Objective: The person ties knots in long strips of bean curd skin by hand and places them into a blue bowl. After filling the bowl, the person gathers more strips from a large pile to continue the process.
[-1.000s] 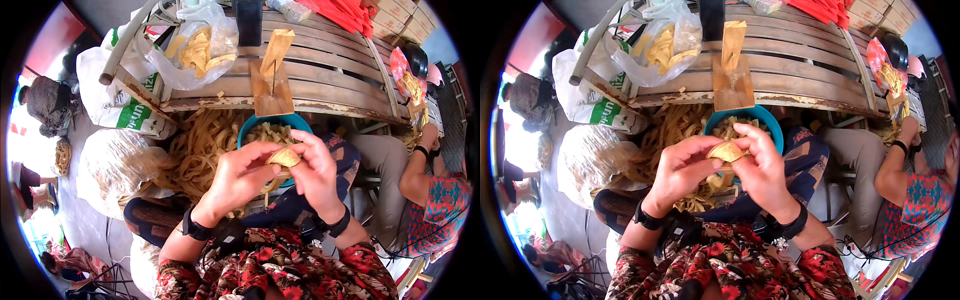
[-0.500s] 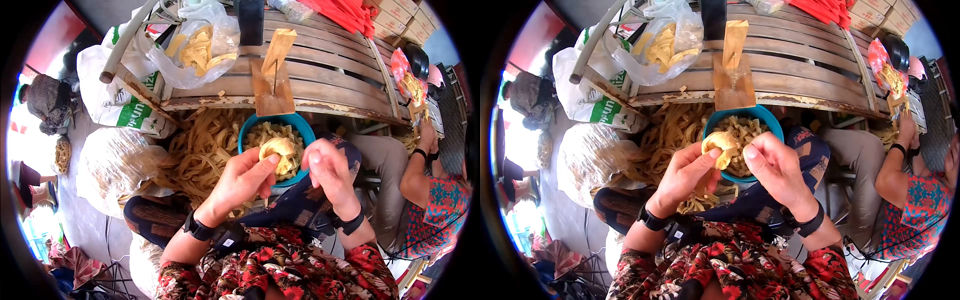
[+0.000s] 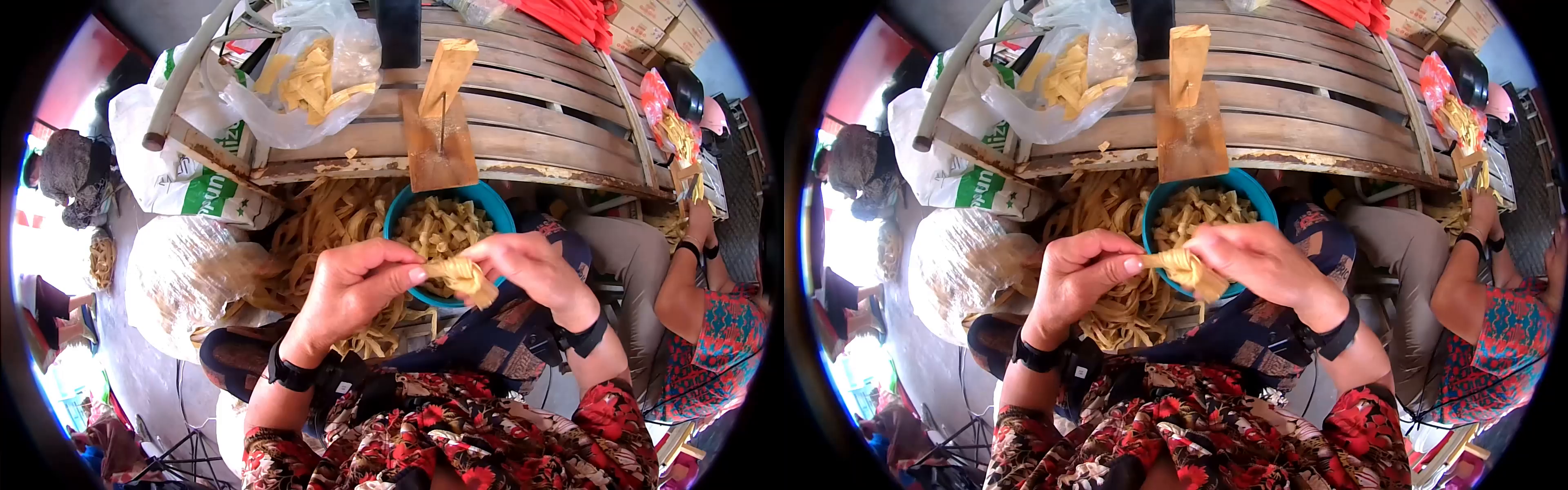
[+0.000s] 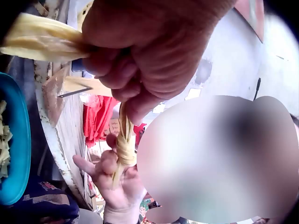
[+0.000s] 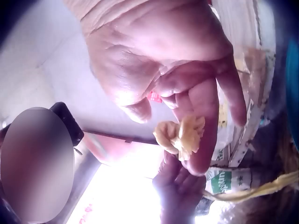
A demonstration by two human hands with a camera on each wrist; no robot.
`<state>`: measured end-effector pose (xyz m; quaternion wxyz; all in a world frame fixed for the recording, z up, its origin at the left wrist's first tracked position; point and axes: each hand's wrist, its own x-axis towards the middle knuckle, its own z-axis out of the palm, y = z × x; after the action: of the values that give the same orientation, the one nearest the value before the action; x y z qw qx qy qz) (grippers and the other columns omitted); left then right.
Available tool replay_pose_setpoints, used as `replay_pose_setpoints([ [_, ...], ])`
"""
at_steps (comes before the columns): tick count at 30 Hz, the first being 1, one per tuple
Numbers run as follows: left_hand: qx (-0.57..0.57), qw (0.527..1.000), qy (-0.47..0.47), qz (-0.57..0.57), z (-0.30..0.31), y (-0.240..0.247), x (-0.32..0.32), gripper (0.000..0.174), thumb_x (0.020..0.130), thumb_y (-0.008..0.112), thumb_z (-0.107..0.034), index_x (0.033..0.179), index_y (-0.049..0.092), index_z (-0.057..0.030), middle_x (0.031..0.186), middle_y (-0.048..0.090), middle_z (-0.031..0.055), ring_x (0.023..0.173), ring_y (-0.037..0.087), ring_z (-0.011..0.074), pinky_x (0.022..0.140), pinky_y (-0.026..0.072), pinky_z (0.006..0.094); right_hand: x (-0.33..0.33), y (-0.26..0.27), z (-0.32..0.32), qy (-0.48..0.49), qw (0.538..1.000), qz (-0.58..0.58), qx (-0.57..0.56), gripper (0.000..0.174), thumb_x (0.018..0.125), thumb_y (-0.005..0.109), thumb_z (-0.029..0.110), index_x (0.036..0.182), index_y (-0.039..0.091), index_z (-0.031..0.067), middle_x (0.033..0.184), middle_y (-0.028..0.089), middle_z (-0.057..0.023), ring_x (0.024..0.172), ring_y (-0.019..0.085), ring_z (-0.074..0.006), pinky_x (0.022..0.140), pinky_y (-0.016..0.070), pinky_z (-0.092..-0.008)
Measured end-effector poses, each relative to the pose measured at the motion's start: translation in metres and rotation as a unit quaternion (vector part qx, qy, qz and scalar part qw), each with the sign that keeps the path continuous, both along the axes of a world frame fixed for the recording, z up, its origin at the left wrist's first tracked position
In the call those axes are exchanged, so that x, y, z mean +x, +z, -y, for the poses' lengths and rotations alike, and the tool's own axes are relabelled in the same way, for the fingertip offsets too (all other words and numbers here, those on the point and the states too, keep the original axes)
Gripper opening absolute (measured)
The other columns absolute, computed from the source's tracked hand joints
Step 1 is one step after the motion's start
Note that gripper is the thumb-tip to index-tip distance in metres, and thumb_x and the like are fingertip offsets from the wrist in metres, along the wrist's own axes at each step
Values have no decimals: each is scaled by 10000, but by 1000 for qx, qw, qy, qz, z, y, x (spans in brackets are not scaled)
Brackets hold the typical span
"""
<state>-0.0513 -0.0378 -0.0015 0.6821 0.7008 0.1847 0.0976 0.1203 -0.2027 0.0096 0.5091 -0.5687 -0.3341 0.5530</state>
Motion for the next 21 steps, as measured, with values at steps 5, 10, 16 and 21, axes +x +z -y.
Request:
replay_pose_setpoints([
  [5,195,970,-62,128,-1,2,14,154,747,727,-76,880,660,-36,744,643,82,608,611,180,546,477,277,10,3,-21,195,956,-198,-90,335,971,425,323,1007,557,18,743,619,-79,567,599,-117,496,468,-215],
  [10,323,930,-120,125,-29,9,6,131,713,739,-97,828,680,-73,586,586,48,486,567,220,459,459,307,15,-2,-2,261,957,129,13,327,977,387,325,886,509,36,652,542,-99,597,567,-229,558,430,-371],
  [16,205,978,-33,11,-55,-25,59,95,797,679,-89,870,675,-28,741,653,91,614,605,148,553,473,259,54,-27,-28,88,982,154,-64,309,958,450,341,872,525,54,625,529,-38,565,513,-114,504,409,-288],
  [21,257,962,82,-50,-65,-61,118,185,793,689,-176,864,666,-6,680,634,108,589,586,151,561,459,268,89,-60,-68,-116,907,404,-18,232,908,527,287,945,514,58,672,588,-125,589,596,-315,515,444,-377],
])
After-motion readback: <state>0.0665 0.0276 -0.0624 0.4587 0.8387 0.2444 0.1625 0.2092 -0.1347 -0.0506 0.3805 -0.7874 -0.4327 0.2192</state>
